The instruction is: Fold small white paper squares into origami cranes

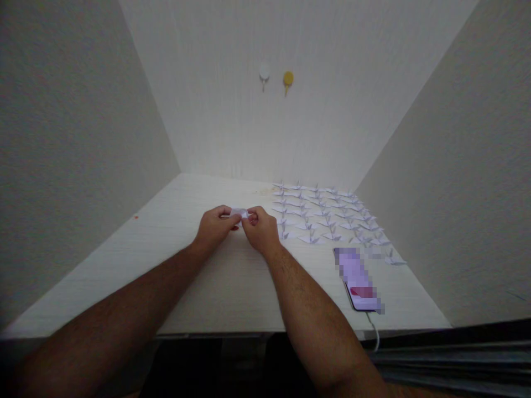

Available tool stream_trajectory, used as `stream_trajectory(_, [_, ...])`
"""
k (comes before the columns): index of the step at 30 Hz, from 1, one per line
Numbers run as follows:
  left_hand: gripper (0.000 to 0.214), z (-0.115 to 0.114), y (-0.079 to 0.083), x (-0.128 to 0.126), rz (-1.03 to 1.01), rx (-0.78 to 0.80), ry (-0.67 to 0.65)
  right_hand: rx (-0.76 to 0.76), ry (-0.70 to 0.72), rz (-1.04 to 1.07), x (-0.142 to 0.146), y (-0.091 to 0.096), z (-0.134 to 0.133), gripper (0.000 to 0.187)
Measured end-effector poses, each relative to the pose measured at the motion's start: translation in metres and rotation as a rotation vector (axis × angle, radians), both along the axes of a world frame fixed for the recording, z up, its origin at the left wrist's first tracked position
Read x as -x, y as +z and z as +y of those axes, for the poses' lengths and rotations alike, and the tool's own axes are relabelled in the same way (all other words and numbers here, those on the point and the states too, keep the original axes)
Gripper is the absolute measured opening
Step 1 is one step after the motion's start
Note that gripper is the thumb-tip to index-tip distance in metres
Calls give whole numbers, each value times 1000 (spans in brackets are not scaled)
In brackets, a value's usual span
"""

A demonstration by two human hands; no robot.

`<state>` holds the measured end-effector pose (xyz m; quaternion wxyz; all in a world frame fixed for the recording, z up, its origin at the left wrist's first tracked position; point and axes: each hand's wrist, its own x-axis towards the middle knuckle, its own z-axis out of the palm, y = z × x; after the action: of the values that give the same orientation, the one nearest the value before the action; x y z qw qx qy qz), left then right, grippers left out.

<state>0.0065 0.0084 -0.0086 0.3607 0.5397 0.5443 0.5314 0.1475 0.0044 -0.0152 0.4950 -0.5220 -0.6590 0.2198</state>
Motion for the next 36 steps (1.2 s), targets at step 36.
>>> stream_trajectory(36, [18, -2, 0, -3, 208, -217, 153, -84, -184, -105, 3, 8, -7, 15])
